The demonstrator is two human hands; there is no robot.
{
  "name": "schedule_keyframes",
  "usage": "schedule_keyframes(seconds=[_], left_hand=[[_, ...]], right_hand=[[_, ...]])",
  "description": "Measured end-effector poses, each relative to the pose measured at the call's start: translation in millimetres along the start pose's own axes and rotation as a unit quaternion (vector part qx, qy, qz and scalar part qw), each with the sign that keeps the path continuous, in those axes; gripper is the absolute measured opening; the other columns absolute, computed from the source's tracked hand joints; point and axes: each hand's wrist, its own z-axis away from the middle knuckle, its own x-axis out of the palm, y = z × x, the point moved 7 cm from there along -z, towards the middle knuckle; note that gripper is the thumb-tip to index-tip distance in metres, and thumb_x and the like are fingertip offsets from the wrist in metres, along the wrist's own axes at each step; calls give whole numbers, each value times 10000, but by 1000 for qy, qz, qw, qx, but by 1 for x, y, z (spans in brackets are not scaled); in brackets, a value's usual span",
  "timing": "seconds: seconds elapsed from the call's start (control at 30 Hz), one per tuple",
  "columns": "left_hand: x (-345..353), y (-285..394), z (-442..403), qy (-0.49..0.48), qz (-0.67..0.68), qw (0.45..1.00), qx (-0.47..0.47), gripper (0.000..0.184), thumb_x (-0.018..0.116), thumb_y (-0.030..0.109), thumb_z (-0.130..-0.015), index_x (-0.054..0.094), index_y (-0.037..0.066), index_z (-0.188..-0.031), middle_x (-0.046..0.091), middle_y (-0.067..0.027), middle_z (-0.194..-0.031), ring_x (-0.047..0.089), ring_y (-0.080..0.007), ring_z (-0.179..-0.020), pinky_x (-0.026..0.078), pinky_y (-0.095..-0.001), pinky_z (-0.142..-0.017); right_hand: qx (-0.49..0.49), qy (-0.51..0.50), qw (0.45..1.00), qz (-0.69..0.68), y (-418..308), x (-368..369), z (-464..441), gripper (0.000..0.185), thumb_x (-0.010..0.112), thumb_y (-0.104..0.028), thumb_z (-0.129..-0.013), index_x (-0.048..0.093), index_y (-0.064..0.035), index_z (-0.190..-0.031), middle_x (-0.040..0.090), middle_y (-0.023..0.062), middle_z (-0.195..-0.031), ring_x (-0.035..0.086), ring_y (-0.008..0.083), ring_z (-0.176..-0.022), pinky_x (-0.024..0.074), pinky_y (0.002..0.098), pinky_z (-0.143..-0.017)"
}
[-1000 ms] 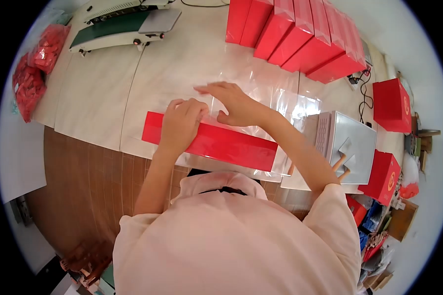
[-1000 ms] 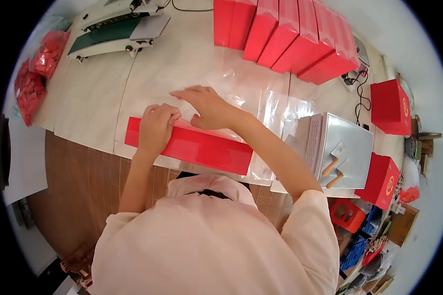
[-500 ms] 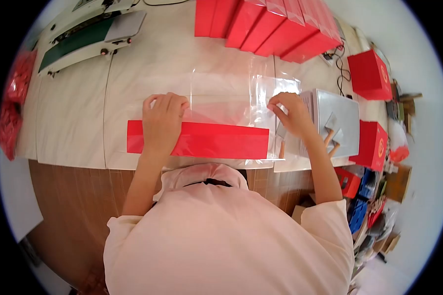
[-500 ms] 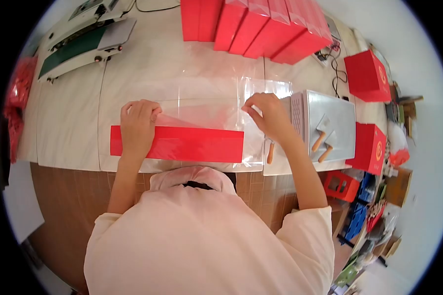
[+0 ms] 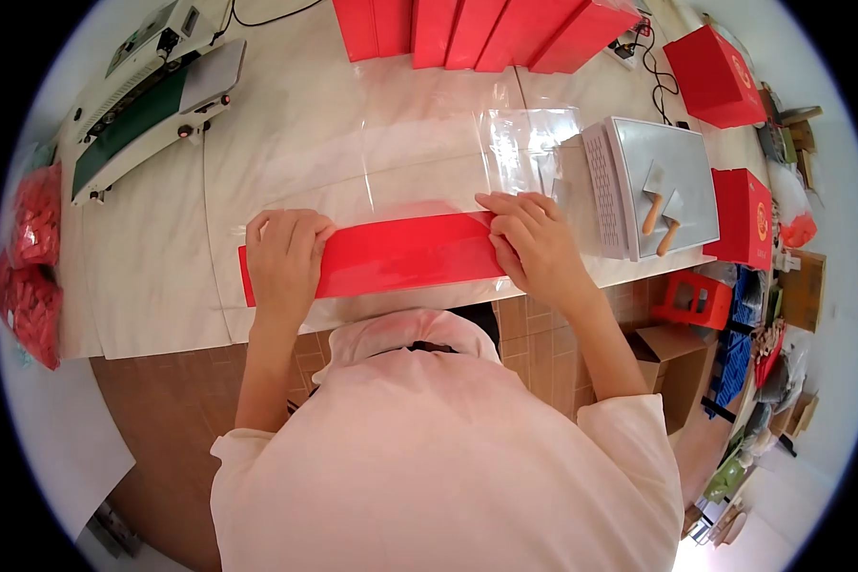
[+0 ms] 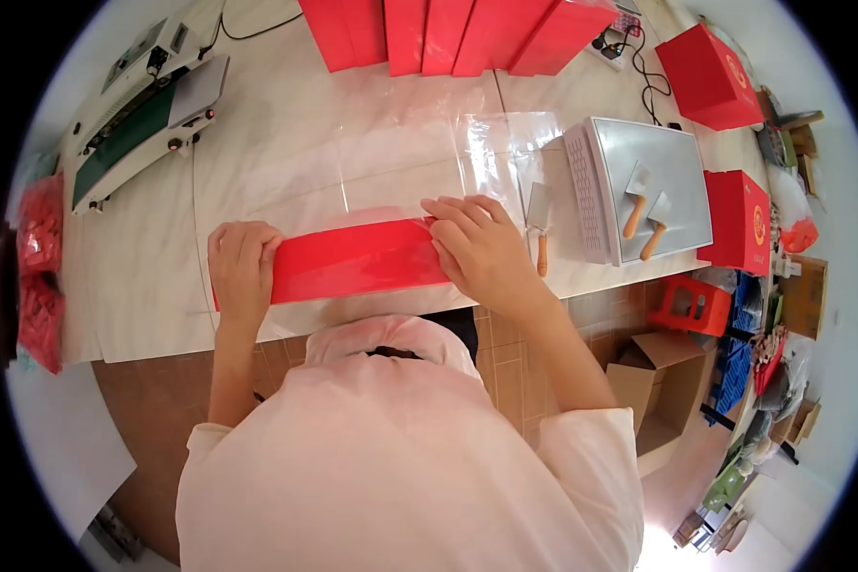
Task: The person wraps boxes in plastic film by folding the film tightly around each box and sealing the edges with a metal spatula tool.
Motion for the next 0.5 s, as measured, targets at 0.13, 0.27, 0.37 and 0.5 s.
schedule_keyframes(seconds=[0.13,0.27,0.37,0.5], left_hand=[[-7,-1,7,-5,38,999,25,55,680,91,-828,630,74,-844,626,-39,-831,599,-242,-807,446,-400,-817],[-6,-4,6,-1,60,998,9,66,693,88,-813,636,75,-844,633,-38,-828,606,-241,-794,452,-381,-795],[-7,-4,6,10,64,998,18,59,685,91,-819,634,73,-843,633,-40,-829,603,-243,-786,454,-368,-771],[-7,-6,4,13,41,999,9,75,697,97,-812,627,79,-832,628,-30,-832,605,-232,-790,461,-366,-768]], right_hand=[[54,-32,997,-41,25,3,17,196,647,8,-825,531,-46,-974,660,105,-1136,597,314,-883,462,407,-806],[178,6,983,-51,50,-4,38,177,651,-14,-813,603,-58,-978,662,86,-967,589,270,-801,446,387,-729],[146,-4,989,-25,51,-14,33,203,654,24,-797,627,-54,-983,628,84,-872,570,275,-767,437,381,-686],[62,82,994,28,43,-38,31,181,643,52,-794,611,-35,-950,607,105,-835,556,300,-753,436,388,-667]])
